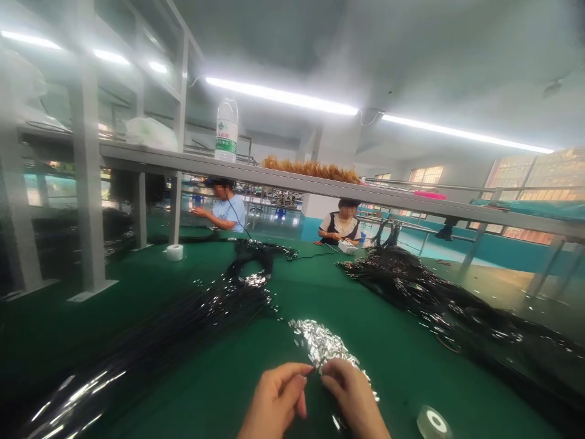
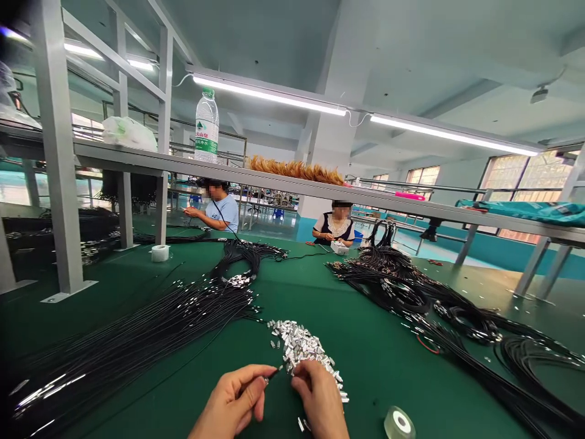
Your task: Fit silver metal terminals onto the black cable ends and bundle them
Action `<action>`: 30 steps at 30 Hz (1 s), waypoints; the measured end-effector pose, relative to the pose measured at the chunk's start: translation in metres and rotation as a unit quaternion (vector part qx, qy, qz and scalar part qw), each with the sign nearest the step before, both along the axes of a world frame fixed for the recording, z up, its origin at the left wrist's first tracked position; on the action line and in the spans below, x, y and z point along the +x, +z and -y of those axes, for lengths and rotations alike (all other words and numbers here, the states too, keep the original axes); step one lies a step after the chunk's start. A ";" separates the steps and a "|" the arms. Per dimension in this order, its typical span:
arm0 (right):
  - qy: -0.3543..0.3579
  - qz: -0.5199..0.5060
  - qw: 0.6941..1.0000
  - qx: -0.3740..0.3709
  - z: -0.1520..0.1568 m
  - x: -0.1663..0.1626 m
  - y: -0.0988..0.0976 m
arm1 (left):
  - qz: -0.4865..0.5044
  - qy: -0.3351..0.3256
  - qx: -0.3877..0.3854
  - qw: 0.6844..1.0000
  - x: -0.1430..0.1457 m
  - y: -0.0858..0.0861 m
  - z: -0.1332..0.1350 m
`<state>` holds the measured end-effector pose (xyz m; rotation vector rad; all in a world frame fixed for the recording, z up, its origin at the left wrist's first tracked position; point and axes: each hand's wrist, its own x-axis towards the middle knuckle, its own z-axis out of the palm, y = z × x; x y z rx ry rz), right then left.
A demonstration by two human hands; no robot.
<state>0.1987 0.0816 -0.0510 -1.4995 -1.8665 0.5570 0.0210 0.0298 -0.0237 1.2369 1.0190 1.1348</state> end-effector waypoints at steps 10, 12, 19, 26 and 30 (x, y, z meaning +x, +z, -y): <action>-0.083 0.213 0.972 0.058 -0.001 -0.026 -0.012 | -0.064 0.045 0.025 0.997 -0.005 0.004 -0.004; -0.087 0.213 0.971 0.068 0.001 -0.029 -0.013 | -0.072 0.049 0.025 0.996 -0.005 0.005 -0.003; -0.081 0.111 0.988 0.067 0.000 -0.028 -0.007 | -0.108 0.077 0.031 0.991 -0.008 0.012 0.002; 0.041 -0.233 0.972 -0.007 0.006 -0.013 -0.002 | -0.100 0.079 0.050 0.991 -0.010 0.010 0.002; 0.107 -0.537 0.830 -0.109 0.012 -0.019 0.006 | -0.115 0.064 0.050 0.990 -0.008 0.006 0.001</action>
